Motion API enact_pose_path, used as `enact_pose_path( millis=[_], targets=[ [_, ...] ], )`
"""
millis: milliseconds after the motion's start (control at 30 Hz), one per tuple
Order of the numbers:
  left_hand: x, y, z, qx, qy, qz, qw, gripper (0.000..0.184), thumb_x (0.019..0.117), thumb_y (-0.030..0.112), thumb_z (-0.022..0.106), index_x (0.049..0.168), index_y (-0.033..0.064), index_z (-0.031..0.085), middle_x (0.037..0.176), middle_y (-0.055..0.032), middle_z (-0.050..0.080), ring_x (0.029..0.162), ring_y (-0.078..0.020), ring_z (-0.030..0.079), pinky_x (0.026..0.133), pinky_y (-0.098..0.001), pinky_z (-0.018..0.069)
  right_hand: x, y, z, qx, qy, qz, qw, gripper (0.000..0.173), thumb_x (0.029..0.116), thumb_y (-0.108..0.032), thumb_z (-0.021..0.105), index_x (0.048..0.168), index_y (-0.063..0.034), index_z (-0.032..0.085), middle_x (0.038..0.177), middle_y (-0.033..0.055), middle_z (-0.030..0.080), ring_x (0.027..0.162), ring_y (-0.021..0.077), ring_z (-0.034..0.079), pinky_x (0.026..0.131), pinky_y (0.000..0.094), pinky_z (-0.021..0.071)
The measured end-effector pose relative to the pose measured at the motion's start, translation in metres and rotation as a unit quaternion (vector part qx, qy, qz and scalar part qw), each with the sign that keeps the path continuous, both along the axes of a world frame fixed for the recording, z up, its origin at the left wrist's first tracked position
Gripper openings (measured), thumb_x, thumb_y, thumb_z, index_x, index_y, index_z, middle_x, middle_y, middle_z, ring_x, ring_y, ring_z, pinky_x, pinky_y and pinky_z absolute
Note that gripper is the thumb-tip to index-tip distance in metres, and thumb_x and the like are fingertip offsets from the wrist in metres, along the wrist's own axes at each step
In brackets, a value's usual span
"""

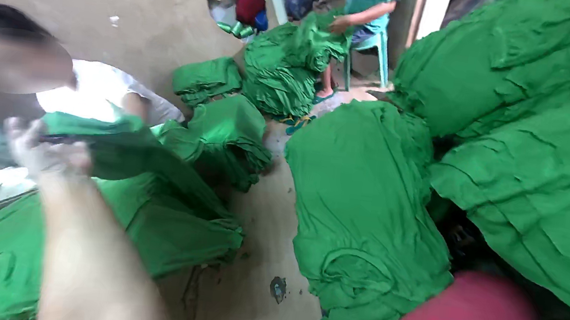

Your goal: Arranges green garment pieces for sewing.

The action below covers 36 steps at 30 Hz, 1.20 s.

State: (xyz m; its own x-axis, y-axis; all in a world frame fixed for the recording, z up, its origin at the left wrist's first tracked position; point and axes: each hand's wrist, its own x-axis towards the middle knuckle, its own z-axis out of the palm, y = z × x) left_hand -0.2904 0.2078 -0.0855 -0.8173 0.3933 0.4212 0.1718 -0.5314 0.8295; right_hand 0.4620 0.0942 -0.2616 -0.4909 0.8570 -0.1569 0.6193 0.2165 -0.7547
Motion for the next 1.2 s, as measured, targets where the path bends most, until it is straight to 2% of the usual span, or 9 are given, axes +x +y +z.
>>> enact_pose_path(
  millis=[167,267,367,467,567,800,933,1067,1200],
  targets=[
    [0.038,0.002,-0.079,-0.083,-0.036,0.02,0.996,0.057,0.1071,0.011,0.038,0.16,0.0172,0.02,0.157,-0.0111,0.036,0.136,-0.0235,0.047,0.108,-0.0439,0.0456,0.003,-0.009,0.005,0.042,-0.007,-0.007,0.999,0.026,0.1037,-0.008,0.052,0.115,0.0065,0.07,0.11,0.0271,0.071,0.1,0.0435,0.07,0.09,0.0582,0.055],
    [0.156,0.014,-0.148,-0.286,0.02,0.043,0.957,0.052,0.1027,0.007,0.045,0.152,0.0018,0.03,0.131,-0.0144,0.049,0.104,-0.0135,0.053,0.084,-0.0279,0.0472,0.01,-0.024,-0.011,0.088,-0.018,-0.033,0.995,0.027,0.1024,-0.015,0.052,0.11,-0.0011,0.074,0.106,0.017,0.074,0.096,0.034,0.073,0.086,0.0546,0.0574],
    [0.266,0.013,-0.262,-0.411,0.233,-0.081,0.878,0.062,0.0952,0.016,0.065,0.141,-0.0194,0.042,0.142,-0.0367,0.049,0.132,-0.0382,0.051,0.112,-0.045,0.0417,0.012,-0.035,-0.038,0.136,-0.045,-0.068,0.987,0.031,0.1018,-0.027,0.05,0.104,-0.0092,0.076,0.101,0.0076,0.076,0.096,0.0274,0.073,0.089,0.0573,0.0534],
    [0.397,-0.031,-0.358,-0.499,0.438,-0.182,0.725,0.074,0.0985,0.047,0.056,0.153,-0.0012,0.044,0.159,-0.0369,0.03,0.149,-0.0577,0.022,0.116,-0.0787,0.0074,0.017,-0.051,-0.06,0.11,-0.079,-0.079,0.988,0.032,0.0978,-0.034,0.056,0.107,-0.013,0.078,0.118,0.0084,0.074,0.116,0.0356,0.068,0.1,0.0732,0.0405],
    [0.489,-0.085,-0.421,-0.509,0.504,-0.266,0.645,0.068,0.0988,0.045,0.047,0.158,0.0119,0.041,0.166,-0.0211,0.029,0.153,-0.0508,0.02,0.112,-0.0825,0.0077,0.019,-0.078,-0.061,0.025,-0.018,-0.085,0.996,0.042,0.1,-0.047,0.053,0.117,-0.0162,0.077,0.135,0.0097,0.067,0.133,0.0365,0.056,0.108,0.0701,0.0361],
    [0.466,-0.039,-0.387,-0.606,0.45,-0.483,0.444,0.068,0.1033,0.03,0.057,0.161,0.0062,0.03,0.17,-0.0225,0.01,0.156,-0.0455,0.011,0.124,-0.0614,0.0172,0.013,-0.14,-0.08,-0.092,0.239,0.061,0.965,0.041,0.1095,-0.024,0.04,0.142,-0.0139,0.063,0.151,0.0115,0.055,0.144,0.0301,0.046,0.12,0.057,0.0305],
    [0.492,-0.013,-0.321,-0.63,0.464,-0.521,0.341,0.049,0.1029,0.023,0.062,0.143,-0.0042,0.054,0.146,-0.0309,0.052,0.135,-0.0456,0.052,0.113,-0.0593,0.0405,0.022,-0.15,-0.087,-0.095,0.266,0.045,0.958,0.042,0.1099,-0.025,0.038,0.141,-0.0114,0.063,0.151,0.011,0.055,0.144,0.0285,0.046,0.122,0.0538,0.0288],
    [0.582,-0.017,-0.197,-0.407,0.482,-0.605,0.486,0.019,0.1,0.012,0.061,0.108,-0.0036,0.069,0.096,-0.0138,0.072,0.083,-0.0211,0.07,0.079,-0.0413,0.059,0.036,-0.156,-0.102,-0.114,0.292,-0.009,0.949,0.045,0.1092,-0.029,0.038,0.138,-0.0068,0.064,0.15,0.0118,0.056,0.144,0.0277,0.047,0.122,0.0535,0.0276],
    [0.686,-0.027,-0.136,-0.09,0.564,-0.559,0.6,0.022,0.0975,0.023,0.062,0.102,0.0046,0.073,0.099,-0.0075,0.072,0.095,-0.0161,0.068,0.083,-0.0352,0.057,0.056,-0.16,-0.084,-0.132,0.208,-0.106,0.963,0.04,0.1083,-0.029,0.047,0.135,-0.008,0.067,0.143,0.0183,0.06,0.137,0.0369,0.052,0.115,0.062,0.0345]
  ],
)
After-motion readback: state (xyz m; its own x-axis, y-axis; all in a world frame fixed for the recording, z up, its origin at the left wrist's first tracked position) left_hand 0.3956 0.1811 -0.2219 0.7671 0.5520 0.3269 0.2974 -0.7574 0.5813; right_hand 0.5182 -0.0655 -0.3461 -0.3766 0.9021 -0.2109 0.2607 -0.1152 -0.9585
